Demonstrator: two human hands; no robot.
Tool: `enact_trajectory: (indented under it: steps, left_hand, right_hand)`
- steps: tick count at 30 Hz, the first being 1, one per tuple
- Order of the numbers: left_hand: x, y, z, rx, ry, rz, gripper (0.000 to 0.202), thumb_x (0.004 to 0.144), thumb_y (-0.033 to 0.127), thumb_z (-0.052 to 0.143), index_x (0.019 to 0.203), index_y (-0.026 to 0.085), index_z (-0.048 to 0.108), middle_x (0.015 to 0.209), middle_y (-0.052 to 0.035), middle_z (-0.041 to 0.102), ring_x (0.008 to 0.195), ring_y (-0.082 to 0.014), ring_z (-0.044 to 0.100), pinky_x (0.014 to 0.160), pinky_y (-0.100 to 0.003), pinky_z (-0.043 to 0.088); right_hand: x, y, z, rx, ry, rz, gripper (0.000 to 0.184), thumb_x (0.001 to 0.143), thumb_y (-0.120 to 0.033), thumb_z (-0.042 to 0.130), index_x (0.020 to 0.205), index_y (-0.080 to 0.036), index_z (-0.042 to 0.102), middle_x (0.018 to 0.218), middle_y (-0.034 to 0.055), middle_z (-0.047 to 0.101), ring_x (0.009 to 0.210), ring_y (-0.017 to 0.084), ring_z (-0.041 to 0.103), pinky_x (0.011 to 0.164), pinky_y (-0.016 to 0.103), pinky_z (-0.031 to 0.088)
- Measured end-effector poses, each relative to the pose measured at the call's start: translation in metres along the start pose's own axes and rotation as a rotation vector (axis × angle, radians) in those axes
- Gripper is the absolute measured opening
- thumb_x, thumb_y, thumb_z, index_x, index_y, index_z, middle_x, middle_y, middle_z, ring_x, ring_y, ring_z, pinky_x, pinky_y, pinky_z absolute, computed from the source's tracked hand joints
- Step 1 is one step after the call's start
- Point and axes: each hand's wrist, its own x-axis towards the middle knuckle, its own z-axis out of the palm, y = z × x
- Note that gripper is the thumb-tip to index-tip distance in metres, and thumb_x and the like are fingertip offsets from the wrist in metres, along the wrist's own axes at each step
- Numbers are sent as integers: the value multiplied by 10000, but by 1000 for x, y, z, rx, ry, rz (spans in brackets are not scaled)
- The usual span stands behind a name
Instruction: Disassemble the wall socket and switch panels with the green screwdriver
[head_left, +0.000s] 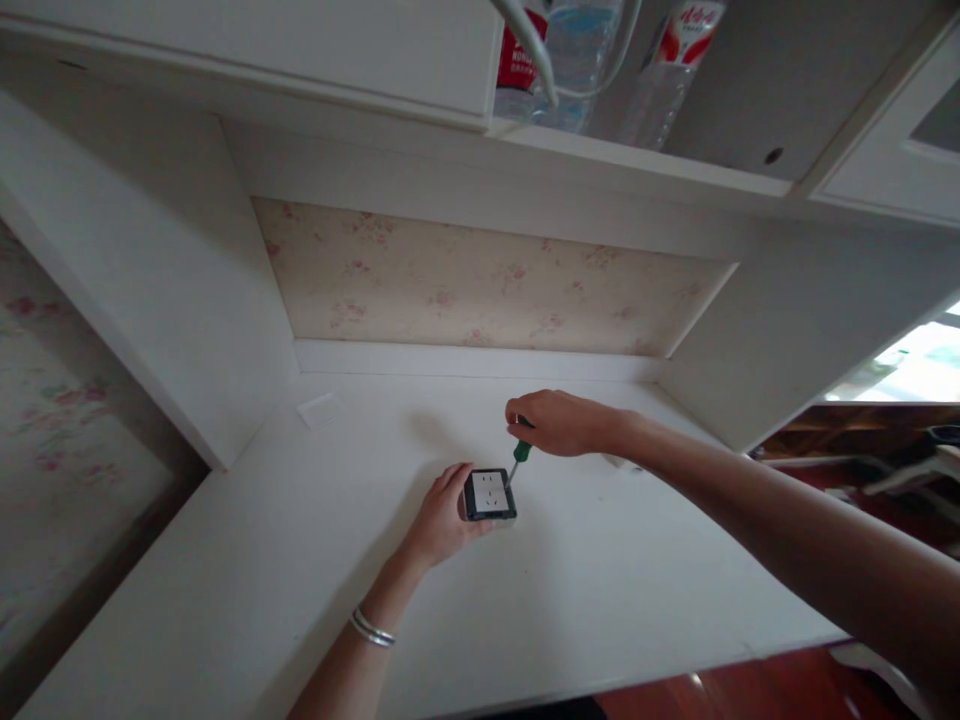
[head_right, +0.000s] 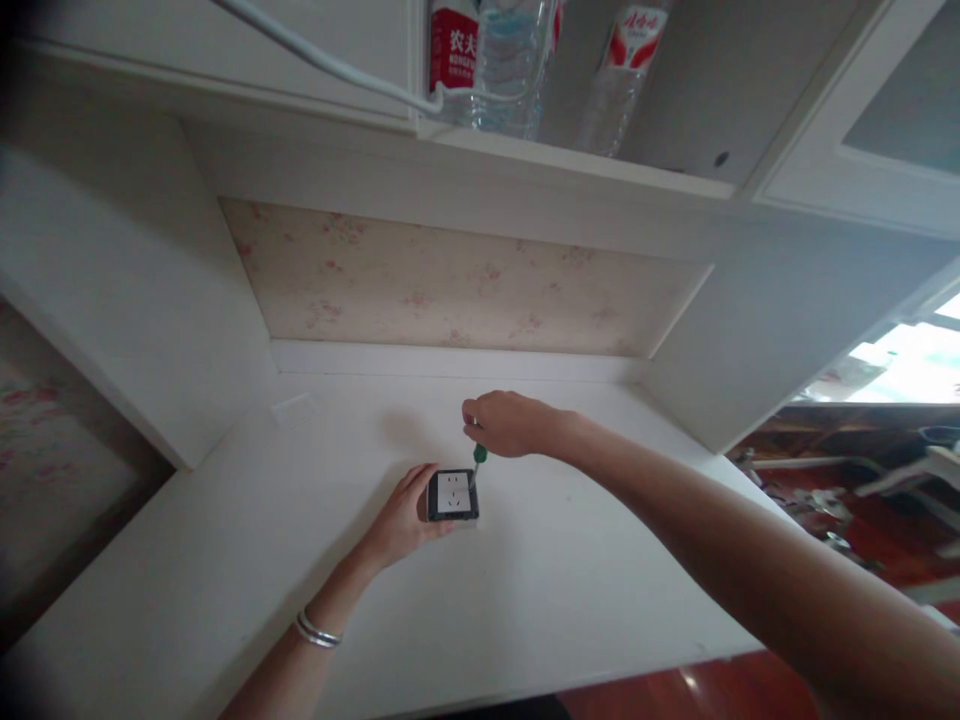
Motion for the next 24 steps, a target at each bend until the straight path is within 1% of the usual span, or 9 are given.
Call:
enact_trajectory:
  steps: [2,4,7,10,14,16,18,21,24]
  left_hand:
    - [-1,-1,0,7,-10,-12,829,604,330,785,1329,229,396,1350,-94,423,1252,-269,391,1070,-414,307]
    - [-1,-1,-1,12,-13,-25,839,603,338,785,1337,229,391,1346,-95,432,1252,-273,391,1068,-413,308]
    - [-1,-2,-1,16,-14,-30,837,608,344,780,1340,225,391,1343,-95,437,1250,-272,390,1067,-410,308]
    - [-2,-3,-1,14,-14,-28,824,616,347,773,1337,222,396,1340,-97,439,1246,-273,391,1064,-414,312]
    - [-2,-3,0,6,-7,-25,829,610,338,774,1340,232,396,1346,-93,432,1247,-273,389,1060,-418,317]
    - [-2,-2,0,6,-5,-15,834,606,334,777,1340,238,394,1344,-88,437,1246,-270,392,1060,-416,320]
    - [-2,-2,-1,10,-5,-6,833,600,331,781,1336,240,400,1341,-87,442,1247,-272,393,1061,-418,321]
    - [-2,-2,0,22,-5,-7,832,598,335,783,1332,229,407,1355,-99,432,1261,-280,382,1068,-423,311]
    - [-1,-3,0,32,-14,-11,844,594,343,786,1336,218,402,1365,-107,430,1260,-283,386,1070,-427,304]
  right_hand:
    - [-1,-1,-1,15,-8,-50,281,815,-292,497,1077,-217,567,1081,80,630,850,197,606,688,276,402]
    - [-1,-2,-2,18,-18,-40,379,766,-340,570,1129,-235,538,1138,75,603,842,200,607,664,271,403]
    - [-1,-2,-2,-7,0,40,330,834,-427,484,1074,-215,567,1016,84,646,817,215,609,649,285,398]
    - [-1,-2,-1,1,13,-18,245,858,-305,448,1043,-210,577,1017,78,642,840,199,606,685,282,399]
    - [-1,-2,0,35,12,-61,417,797,-391,557,1181,-238,501,1188,80,569,862,203,607,682,284,408]
    - [0,-2,0,10,39,-7,391,846,-444,485,1161,-216,515,1125,95,602,863,222,606,686,302,407]
    - [0,-3,0,-11,44,6,293,885,-368,424,1079,-195,558,1041,97,633,863,221,603,701,306,403]
    - [0,-3,-1,6,13,-51,267,811,-266,513,1069,-214,560,1067,73,627,847,195,602,685,279,397]
    - [-1,-3,-1,-5,19,-6,302,796,-369,545,1064,-234,571,1052,64,636,825,204,605,644,274,387]
